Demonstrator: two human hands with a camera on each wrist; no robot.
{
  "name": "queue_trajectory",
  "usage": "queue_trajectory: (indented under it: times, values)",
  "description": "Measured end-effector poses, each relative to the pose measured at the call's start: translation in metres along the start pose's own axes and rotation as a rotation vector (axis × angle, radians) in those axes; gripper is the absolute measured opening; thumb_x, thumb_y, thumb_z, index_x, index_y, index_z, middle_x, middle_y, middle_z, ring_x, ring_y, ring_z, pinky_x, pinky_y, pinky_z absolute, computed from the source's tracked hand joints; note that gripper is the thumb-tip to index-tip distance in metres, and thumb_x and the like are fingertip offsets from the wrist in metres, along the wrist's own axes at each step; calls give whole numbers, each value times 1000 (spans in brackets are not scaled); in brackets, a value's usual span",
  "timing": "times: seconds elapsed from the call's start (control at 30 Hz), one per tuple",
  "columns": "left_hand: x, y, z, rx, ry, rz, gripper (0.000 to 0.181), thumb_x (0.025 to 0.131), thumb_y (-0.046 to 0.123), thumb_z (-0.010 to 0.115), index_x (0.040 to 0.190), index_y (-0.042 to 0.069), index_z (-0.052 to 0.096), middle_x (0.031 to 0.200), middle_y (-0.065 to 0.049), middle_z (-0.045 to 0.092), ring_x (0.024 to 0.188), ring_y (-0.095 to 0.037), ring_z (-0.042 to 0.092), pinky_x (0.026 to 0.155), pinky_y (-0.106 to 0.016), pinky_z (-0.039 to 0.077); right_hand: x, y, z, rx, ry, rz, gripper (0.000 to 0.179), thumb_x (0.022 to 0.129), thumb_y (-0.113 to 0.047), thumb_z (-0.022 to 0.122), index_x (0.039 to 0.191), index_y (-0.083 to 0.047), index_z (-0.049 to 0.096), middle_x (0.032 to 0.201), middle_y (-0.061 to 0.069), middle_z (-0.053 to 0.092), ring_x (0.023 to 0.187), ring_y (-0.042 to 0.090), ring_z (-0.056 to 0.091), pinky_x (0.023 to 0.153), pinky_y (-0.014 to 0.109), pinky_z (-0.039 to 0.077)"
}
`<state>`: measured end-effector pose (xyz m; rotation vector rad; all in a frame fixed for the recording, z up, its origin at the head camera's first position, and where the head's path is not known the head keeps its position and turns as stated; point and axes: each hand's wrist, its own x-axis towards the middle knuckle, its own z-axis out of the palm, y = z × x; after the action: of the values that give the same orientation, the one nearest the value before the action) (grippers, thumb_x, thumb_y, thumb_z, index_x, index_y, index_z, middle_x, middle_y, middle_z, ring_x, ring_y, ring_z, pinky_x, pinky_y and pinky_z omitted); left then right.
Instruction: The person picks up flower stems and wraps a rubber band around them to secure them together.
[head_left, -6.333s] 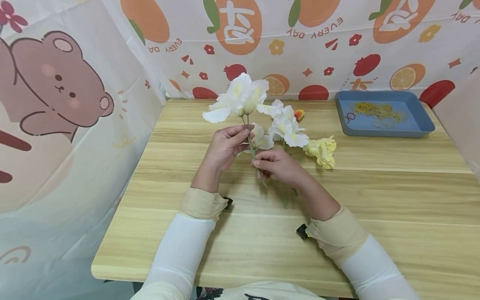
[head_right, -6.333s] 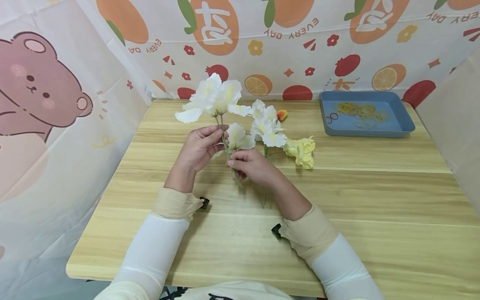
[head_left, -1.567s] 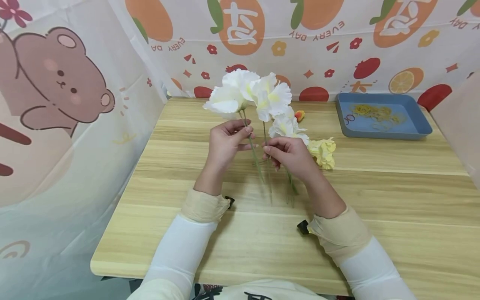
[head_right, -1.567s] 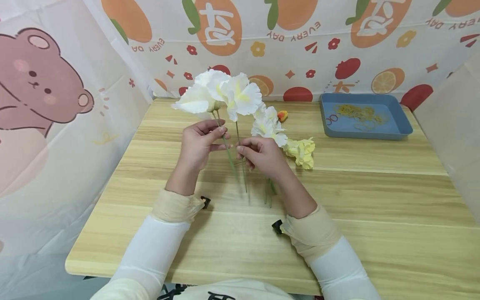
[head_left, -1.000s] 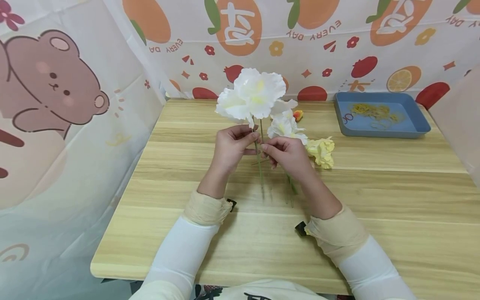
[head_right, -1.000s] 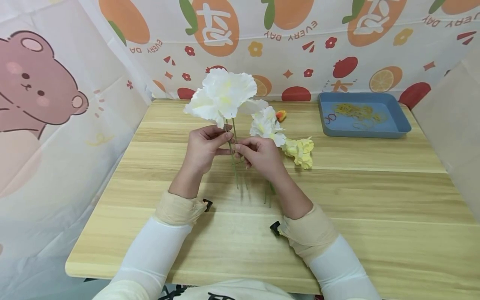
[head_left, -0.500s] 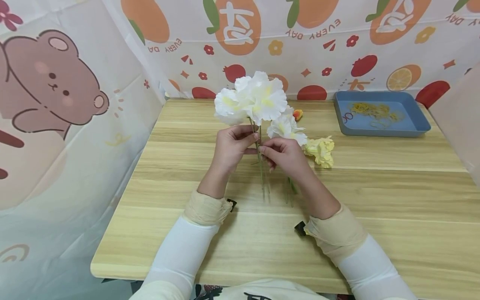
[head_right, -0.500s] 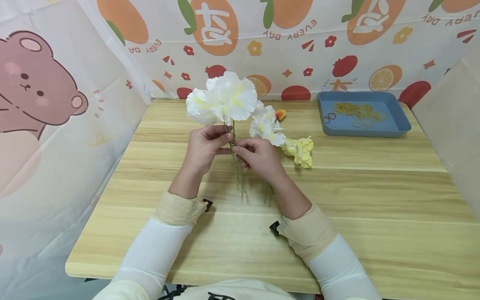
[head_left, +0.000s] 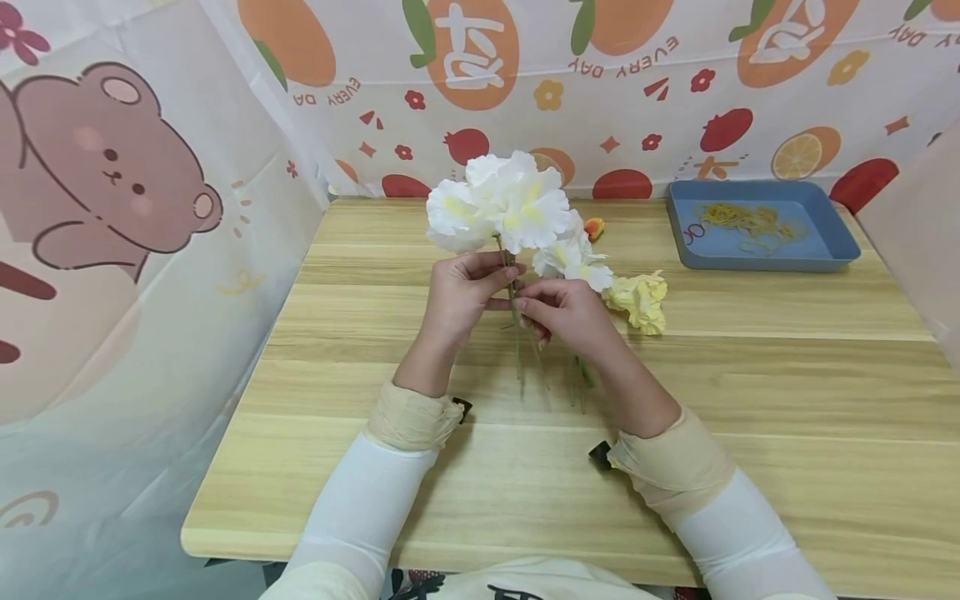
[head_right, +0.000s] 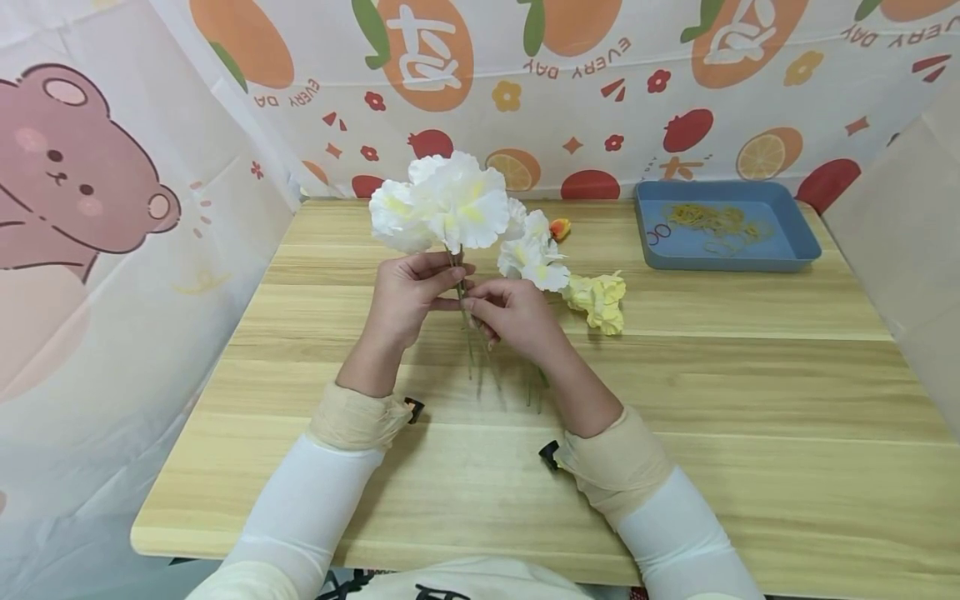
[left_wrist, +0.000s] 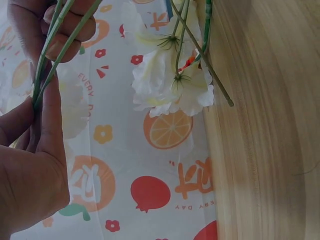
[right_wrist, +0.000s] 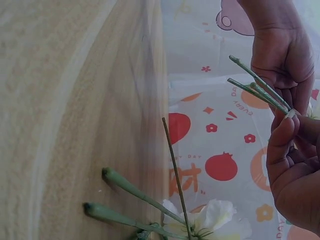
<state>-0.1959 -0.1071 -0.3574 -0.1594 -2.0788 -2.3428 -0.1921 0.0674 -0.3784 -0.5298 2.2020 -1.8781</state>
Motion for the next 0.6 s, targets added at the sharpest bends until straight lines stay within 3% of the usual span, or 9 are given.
queue_trajectory:
  times: [0.23, 0.47, 0.6]
  values:
    - [0, 0, 1, 0, 26, 13, 21, 89, -2, 70, 107, -12, 68, 85, -2, 73, 76, -14, 71, 67, -38, 64, 0, -1, 2, -22, 6, -4, 15, 94, -15, 68, 95, -1, 72, 71, 12, 65, 50, 14, 55, 45, 30, 55]
    - [0, 1, 1, -19, 67, 34, 22, 88, -1, 72, 107, -11, 69, 83, -1, 72, 76, -16, 72, 64, -37, 64, 1, -1, 4, -35, 33, -4, 17, 94, -16, 69, 101, -2, 73, 72, 16, 64, 51, 16, 55, 48, 28, 53]
    - [0, 1, 0, -41, 90, 48, 22, 87, 0, 73, 106, -10, 69, 83, -3, 72, 75, -17, 73, 65, -37, 64, 0, 1, 5, -36, 34, -17, 21, 93, -16, 70, 110, -5, 72, 73, 19, 63, 57, 26, 56, 50, 28, 51]
